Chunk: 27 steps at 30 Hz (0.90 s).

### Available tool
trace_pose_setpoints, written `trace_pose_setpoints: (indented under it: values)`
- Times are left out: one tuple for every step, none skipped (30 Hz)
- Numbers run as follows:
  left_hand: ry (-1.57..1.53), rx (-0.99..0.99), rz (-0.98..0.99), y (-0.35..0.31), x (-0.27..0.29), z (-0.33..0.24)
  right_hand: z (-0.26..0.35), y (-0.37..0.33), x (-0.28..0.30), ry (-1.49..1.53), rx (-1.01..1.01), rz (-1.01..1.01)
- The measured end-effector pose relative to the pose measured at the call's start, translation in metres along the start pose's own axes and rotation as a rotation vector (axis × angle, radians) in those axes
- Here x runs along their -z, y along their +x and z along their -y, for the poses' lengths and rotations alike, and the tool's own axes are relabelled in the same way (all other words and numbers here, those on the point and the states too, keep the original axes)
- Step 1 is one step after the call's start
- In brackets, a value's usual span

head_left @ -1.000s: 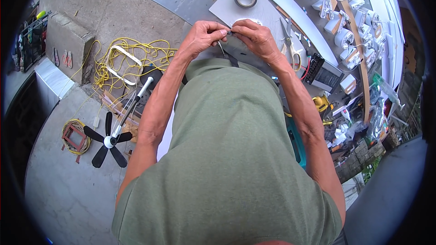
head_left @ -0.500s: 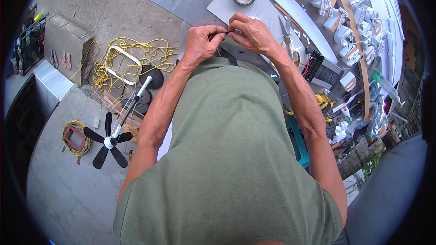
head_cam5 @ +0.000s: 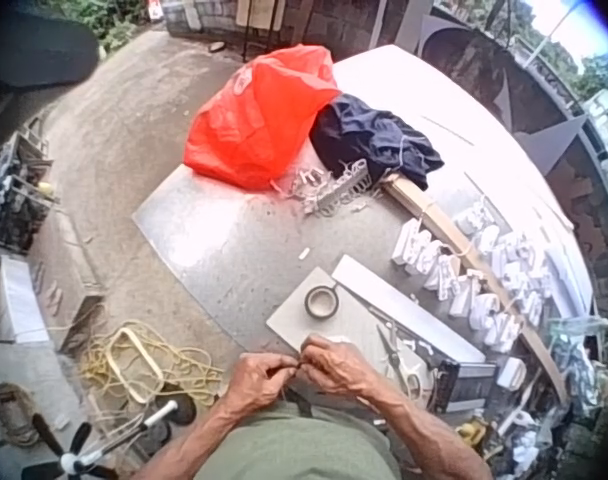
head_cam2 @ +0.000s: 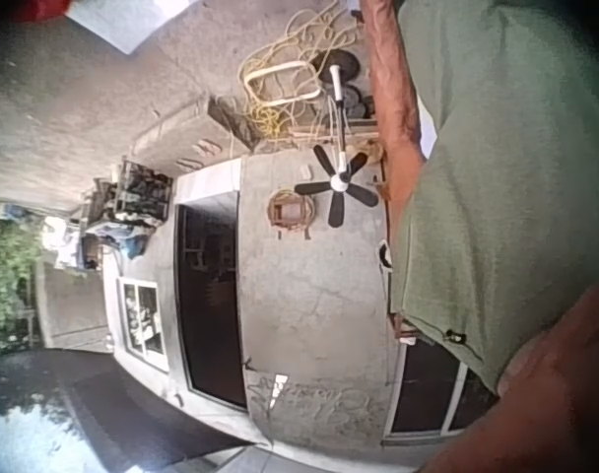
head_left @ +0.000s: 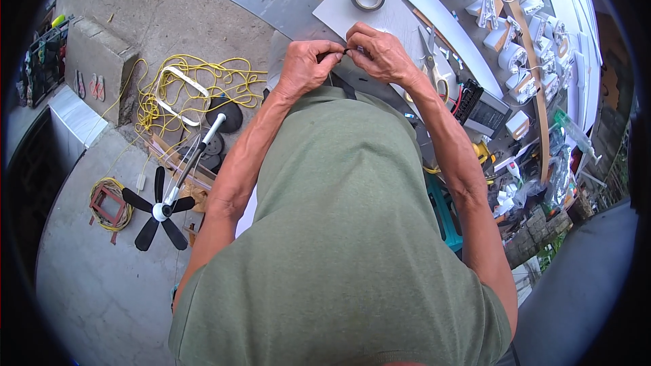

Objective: The recorder is assembling LED signs by cutting and applying adhesive tape to components.

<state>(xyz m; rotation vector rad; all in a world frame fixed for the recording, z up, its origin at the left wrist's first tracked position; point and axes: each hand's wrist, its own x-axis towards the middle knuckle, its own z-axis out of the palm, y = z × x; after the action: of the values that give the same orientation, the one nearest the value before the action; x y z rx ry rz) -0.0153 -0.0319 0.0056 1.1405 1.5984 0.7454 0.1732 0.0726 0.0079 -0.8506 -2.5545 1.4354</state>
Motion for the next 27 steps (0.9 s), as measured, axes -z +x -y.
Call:
trace_pose_setpoints:
  values:
    - [-0.025, 0.008, 0.005, 0.0, 0.0, -0.001, 0.0, 0.0, 0.0, -0.013, -0.004, -0.003]
    - [-0.049, 0.016, 0.011, 0.0, 0.0, -0.002, 0.0, 0.0, -0.001, -0.013, -0.004, -0.002]
    - [-0.049, 0.015, 0.011, 0.001, 0.001, -0.005, -0.001, -0.001, -0.002, -0.018, 0.0, -0.016]
    - [-0.043, 0.038, 0.016, 0.002, 0.001, -0.009, -0.001, -0.001, -0.003, -0.022, 0.002, -0.03]
    - [-0.036, 0.061, 0.022, 0.001, 0.001, -0.012, -0.003, -0.002, -0.005, -0.023, 0.001, -0.032]
    - [-0.036, 0.06, 0.022, 0.002, 0.001, -0.011, -0.004, -0.001, -0.005, -0.038, 0.032, -0.06]
    - [-0.095, 0.103, 0.013, 0.003, 0.002, -0.01, -0.004, -0.001, -0.006, -0.054, 0.062, -0.088]
    - [-0.154, 0.145, 0.005, 0.005, 0.002, -0.01, -0.005, -0.002, -0.005, -0.054, 0.061, -0.089]
    - [-0.155, 0.145, 0.003, 0.005, 0.001, -0.009, 0.002, -0.004, -0.003, -0.002, 0.01, -0.109]
    - [-0.179, 0.173, -0.003, 0.006, 0.001, -0.009, 0.007, -0.005, -0.003, 0.05, -0.041, -0.129]
    - [-0.204, 0.201, -0.009, 0.007, 0.001, -0.008, 0.011, -0.007, -0.004, 0.05, -0.04, -0.128]
    - [-0.204, 0.2, -0.008, 0.008, 0.001, -0.008, 0.016, -0.01, -0.005, 0.078, -0.091, -0.171]
    - [-0.287, 0.256, -0.022, 0.009, 0.002, -0.007, 0.019, -0.012, -0.006, 0.106, -0.142, -0.214]
    - [-0.369, 0.312, -0.037, 0.01, 0.003, -0.006, 0.021, -0.013, -0.008, 0.105, -0.142, -0.215]
    - [-0.368, 0.311, -0.034, 0.01, 0.004, -0.006, 0.021, -0.016, -0.012, 0.04, -0.129, -0.242]
    - [-0.409, 0.324, -0.021, 0.01, 0.005, -0.006, 0.021, -0.018, -0.017, -0.025, -0.114, -0.269]
    - [-0.451, 0.336, -0.008, 0.01, 0.005, -0.006, 0.02, -0.018, -0.022, -0.025, -0.116, -0.271]
    - [-0.449, 0.337, -0.006, 0.01, 0.005, -0.006, 0.019, -0.016, -0.027, -0.026, -0.05, -0.35]
    - [-0.473, 0.366, -0.005, 0.01, 0.006, -0.007, 0.017, -0.014, -0.03, -0.027, 0.017, -0.429]
    - [-0.497, 0.395, -0.004, 0.011, 0.006, -0.007, 0.016, -0.013, -0.033, -0.026, 0.016, -0.431]
    - [-0.495, 0.396, -0.004, 0.01, 0.007, -0.007, 0.015, -0.012, -0.034, -0.026, 0.023, -0.436]
    - [-0.526, 0.408, 0.0, 0.009, 0.007, -0.007, 0.015, -0.011, -0.034, -0.026, 0.031, -0.441]
    - [-0.557, 0.419, 0.004, 0.009, 0.008, -0.007, 0.014, -0.01, -0.036, -0.026, 0.031, -0.441]
    - [-0.555, 0.419, 0.003, 0.009, 0.008, -0.009, 0.013, -0.008, -0.037, -0.028, 0.036, -0.459]
    - [-0.579, 0.44, 0.0, 0.009, 0.009, -0.012, 0.013, -0.008, -0.039, -0.03, 0.04, -0.476]
    - [-0.603, 0.461, -0.003, 0.009, 0.009, -0.014, 0.012, -0.008, -0.039, -0.029, 0.041, -0.477]
    - [-0.602, 0.461, -0.005, 0.009, 0.01, -0.015, 0.012, -0.008, -0.038, -0.052, 0.079, -0.488]
